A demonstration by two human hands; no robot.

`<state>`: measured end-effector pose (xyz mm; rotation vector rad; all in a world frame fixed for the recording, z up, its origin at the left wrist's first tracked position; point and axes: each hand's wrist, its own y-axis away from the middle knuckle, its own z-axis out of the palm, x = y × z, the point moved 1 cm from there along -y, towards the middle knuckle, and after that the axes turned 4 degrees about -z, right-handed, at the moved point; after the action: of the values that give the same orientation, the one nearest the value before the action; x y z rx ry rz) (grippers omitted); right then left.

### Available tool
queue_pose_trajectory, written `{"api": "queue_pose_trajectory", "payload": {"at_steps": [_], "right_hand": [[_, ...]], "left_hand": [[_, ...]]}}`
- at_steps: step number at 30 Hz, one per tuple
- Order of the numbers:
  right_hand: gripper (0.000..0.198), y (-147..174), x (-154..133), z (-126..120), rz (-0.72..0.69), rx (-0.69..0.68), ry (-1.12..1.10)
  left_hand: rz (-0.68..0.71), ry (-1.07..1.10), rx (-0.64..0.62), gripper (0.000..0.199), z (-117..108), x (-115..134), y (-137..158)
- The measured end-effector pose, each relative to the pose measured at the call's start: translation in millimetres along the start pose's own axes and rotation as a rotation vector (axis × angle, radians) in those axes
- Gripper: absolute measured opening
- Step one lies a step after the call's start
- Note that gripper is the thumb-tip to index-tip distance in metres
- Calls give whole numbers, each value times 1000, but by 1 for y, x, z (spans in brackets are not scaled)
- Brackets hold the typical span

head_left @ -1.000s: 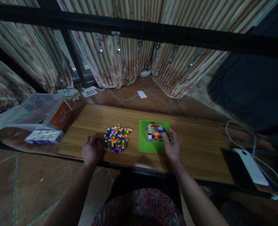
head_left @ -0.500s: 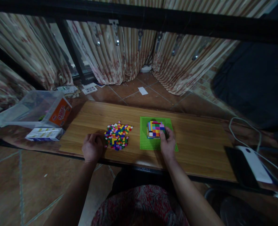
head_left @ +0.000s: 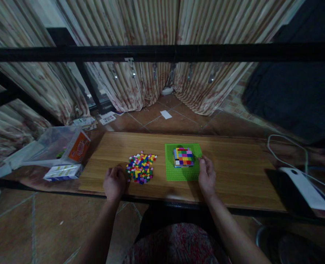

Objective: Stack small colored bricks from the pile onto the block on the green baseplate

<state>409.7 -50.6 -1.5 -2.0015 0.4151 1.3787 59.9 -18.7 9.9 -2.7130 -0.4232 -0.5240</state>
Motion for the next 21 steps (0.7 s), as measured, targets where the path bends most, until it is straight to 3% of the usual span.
{"api": "queue_pose_trajectory", "payload": {"at_steps": [5,10,15,21], "right_hand": [[45,10,19,-51,-81,-52,282],[44,19,34,-95,-221,-106,710],[39,29,35,-99,-245,-120,945],[40,32,29,-96,-226,-142,1000]], "left_hand": [[8,-2,16,19,0,0,-1],[40,10,31,18,2,-3,-2],[34,-10,26,19,1,-4,-2],[13,15,10,19,1,-1,-1]]}}
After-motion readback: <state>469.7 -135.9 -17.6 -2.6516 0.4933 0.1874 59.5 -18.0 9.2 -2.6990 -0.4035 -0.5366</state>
